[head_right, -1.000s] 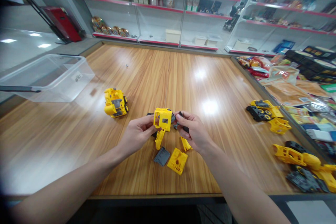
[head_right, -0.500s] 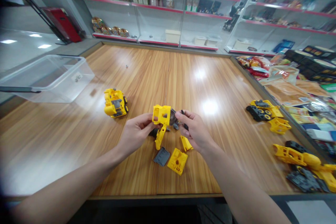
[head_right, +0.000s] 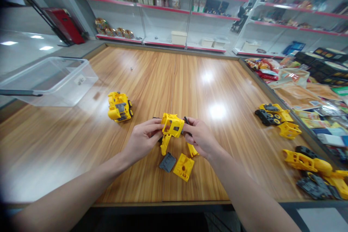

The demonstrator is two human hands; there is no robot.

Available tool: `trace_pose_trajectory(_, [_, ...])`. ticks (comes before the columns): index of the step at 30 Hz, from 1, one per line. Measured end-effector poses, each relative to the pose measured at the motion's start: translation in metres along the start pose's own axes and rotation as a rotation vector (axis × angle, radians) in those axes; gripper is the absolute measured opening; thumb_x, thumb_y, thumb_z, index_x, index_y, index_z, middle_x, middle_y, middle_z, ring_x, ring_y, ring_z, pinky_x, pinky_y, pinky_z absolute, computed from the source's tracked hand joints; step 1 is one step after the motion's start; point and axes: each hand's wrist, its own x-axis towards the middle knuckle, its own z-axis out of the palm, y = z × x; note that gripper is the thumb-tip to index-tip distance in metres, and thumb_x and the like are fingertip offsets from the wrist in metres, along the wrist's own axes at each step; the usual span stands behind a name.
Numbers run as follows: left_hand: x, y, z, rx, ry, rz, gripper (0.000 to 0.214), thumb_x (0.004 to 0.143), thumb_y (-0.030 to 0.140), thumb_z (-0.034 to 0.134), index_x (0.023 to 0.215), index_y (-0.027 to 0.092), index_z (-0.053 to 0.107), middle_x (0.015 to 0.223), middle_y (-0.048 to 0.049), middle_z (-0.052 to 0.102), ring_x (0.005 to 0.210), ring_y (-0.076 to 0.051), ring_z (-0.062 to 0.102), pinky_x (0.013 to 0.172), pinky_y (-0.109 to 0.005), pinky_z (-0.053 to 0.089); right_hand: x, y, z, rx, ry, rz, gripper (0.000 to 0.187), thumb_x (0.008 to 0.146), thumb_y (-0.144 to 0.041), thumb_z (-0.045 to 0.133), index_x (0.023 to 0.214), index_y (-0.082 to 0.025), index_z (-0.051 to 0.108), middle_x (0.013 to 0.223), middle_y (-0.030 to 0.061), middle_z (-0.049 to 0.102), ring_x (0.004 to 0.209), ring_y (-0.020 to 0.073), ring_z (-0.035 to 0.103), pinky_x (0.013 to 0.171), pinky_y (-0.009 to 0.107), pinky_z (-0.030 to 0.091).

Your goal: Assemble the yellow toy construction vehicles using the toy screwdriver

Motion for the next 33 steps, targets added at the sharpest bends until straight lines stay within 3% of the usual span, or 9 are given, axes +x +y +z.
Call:
trace_pose_trajectory(8, [0.0, 0.004, -0.002, 0.045, 0.045, 0.052, 0.019, 0.085, 0.012, 0.06, 0.093, 0.018, 0.075, 0.105, -0.0087, 0.072, 0.094, -0.02, 0.069, 0.083, -0.032, 0.057, -0.001, -0.003, -0.004, -0.033, -0.069, 0.085, 0.024, 0.08, -0.035, 0.071, 0.079, -0.014, 0.059, 0.065, -0.0011, 0.058, 0.036, -0.0016, 0.028, 0.034, 0.017, 0.007])
trace_pose_trajectory(17, [0.001, 0.004, -0.002, 0.072, 0.071, 0.062, 0.016, 0.084, 0.01, 0.059, 0.09, 0.017, 0.071, 0.103, -0.0081, 0.072, 0.095, -0.02, 0.068, 0.084, -0.033, 0.057, 0.0, -0.002, 0.0, 0.017, -0.029, 0.071, 0.025, 0.077, -0.035, 0.073, 0.078, -0.013, 0.061, 0.06, -0.004, 0.053, 0.036, -0.0009, 0.026, 0.033, 0.017, 0.009])
trace_pose_trajectory(22, [-0.002, 0.007, 0.0, 0.022, 0.055, 0.002, 0.029, 0.082, 0.01, 0.058, 0.11, 0.019, 0.058, 0.105, -0.0065, 0.069, 0.092, -0.017, 0.068, 0.076, -0.028, 0.059, 0.0, -0.001, 0.001, 0.051, -0.022, 0.074, 0.025, 0.078, -0.035, 0.072, 0.076, -0.014, 0.059, 0.06, -0.0049, 0.051, 0.036, -0.0011, 0.026, 0.033, 0.016, 0.009])
trace_pose_trajectory(28, [-0.005, 0.013, 0.0, -0.151, -0.031, -0.035, 0.06, 0.079, 0.014, 0.063, 0.135, 0.02, 0.041, 0.127, -0.0135, 0.06, 0.111, -0.024, 0.062, 0.081, -0.032, 0.059, 0.0, 0.002, 0.001, 0.072, -0.039, 0.08, 0.024, 0.079, -0.035, 0.071, 0.078, -0.014, 0.059, 0.059, -0.0058, 0.05, 0.035, -0.0012, 0.025, 0.032, 0.015, 0.011])
trace_pose_trajectory(33, [-0.004, 0.006, 0.001, -0.217, -0.099, -0.111, 0.053, 0.088, 0.023, 0.06, 0.139, 0.017, 0.046, 0.129, -0.014, 0.062, 0.107, -0.024, 0.065, 0.089, -0.037, 0.058, 0.0, 0.002, -0.001, 0.057, -0.093, 0.1, 0.025, 0.08, -0.037, 0.071, 0.081, -0.014, 0.061, 0.06, -0.0053, 0.05, 0.036, -0.0012, 0.024, 0.033, 0.015, 0.01])
